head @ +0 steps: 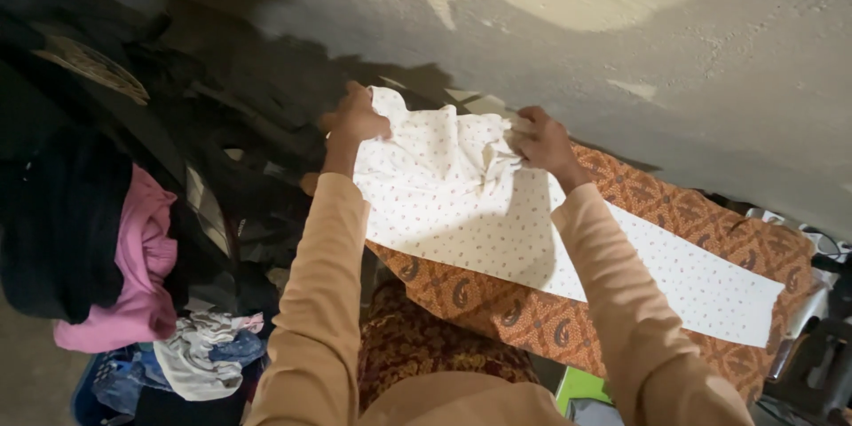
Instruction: Ironing a long piece of patterned white cloth and then folding it on an ironing board.
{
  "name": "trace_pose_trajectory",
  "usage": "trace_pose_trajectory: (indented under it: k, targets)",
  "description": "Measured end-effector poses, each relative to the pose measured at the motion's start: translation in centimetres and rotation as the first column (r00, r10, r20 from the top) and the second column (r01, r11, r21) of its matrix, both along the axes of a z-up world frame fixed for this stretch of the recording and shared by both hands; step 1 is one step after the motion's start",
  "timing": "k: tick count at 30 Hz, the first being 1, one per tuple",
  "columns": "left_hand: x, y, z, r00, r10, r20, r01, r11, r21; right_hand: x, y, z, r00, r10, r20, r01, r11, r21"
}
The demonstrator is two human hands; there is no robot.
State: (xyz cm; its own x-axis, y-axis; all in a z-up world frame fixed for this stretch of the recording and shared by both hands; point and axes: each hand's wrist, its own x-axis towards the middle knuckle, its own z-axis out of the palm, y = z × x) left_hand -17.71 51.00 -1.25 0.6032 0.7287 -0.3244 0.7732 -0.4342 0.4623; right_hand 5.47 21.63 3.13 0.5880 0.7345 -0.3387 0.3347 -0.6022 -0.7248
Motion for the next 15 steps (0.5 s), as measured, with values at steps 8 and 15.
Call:
trace_pose_trajectory:
  k: [8, 15]
  targets:
    - [-0.7, -0.2, 5.5, 0.791, 0.455, 0.410, -0.094, 0.751, -0.653, 6.2, -2.5, 1.6, 0.737, 0.051, 0.674, -0.226, 0.959, 0.173]
    - [-4.6, 1.4, 9.0, 0.390, 0.442, 0.808, 0.255, 0.791, -0.556, 3.9, -9.0, 12.0, 0.917, -0.211, 0.340, 0.078, 0.928, 0.365]
